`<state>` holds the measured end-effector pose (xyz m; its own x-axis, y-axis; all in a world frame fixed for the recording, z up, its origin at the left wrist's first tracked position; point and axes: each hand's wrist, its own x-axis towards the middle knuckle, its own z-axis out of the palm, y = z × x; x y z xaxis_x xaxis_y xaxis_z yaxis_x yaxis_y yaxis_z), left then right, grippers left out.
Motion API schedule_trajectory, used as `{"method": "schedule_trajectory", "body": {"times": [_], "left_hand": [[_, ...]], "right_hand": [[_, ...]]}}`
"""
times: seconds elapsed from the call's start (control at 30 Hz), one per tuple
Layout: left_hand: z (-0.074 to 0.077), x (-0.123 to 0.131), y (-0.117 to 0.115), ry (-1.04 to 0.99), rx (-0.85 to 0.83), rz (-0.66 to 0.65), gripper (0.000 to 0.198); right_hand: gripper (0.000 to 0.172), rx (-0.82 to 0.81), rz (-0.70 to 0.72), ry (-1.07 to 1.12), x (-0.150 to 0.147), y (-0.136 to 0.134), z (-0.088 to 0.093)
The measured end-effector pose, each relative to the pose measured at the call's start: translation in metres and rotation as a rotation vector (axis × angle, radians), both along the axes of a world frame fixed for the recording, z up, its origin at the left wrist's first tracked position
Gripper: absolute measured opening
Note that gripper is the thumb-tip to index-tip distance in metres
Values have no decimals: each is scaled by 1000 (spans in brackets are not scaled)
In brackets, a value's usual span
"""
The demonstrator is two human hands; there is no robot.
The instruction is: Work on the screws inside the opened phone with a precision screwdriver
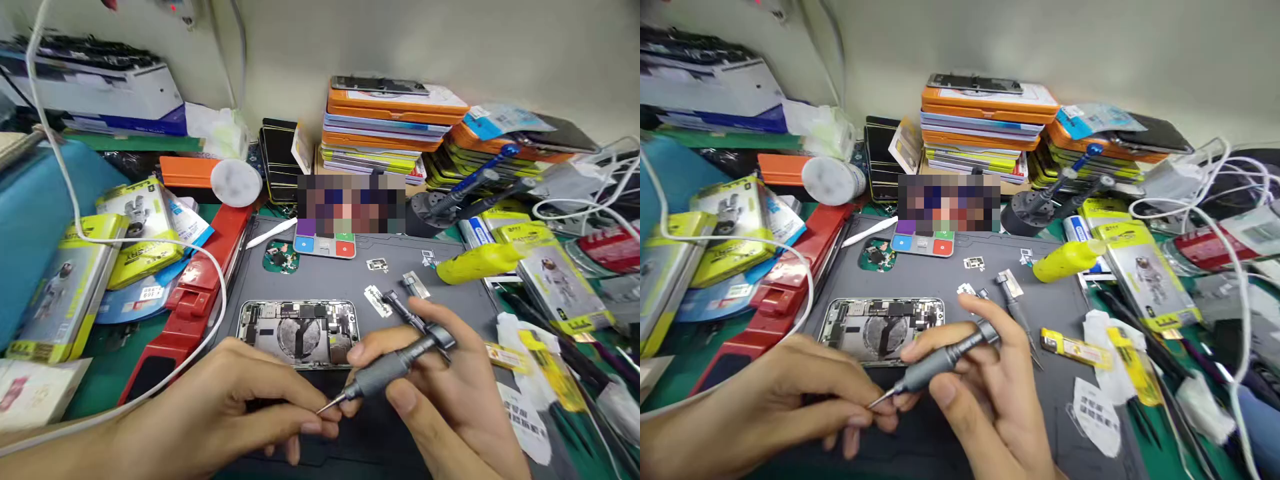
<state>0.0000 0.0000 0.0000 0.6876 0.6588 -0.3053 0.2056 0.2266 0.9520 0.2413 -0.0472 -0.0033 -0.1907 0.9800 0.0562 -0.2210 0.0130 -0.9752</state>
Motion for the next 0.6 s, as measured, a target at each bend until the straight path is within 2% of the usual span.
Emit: {"method": "schedule_trajectory", "body": {"times": [0.13, 0.27, 0.43, 0.6], "left_hand": [[1, -4, -6, -68, -15, -1, 21], [-3, -6, -8, -80, -27, 5, 21], [-5, -9, -8, -90, 20, 6, 23], [-2, -10, -7, -90, 11, 5, 25]], "right_hand": [[48, 9, 12, -31, 2, 3, 1], [41, -3, -35, 44, -1, 8, 0], [43, -25, -54, 30, -1, 12, -4], [45, 64, -36, -57, 2, 14, -4]]}}
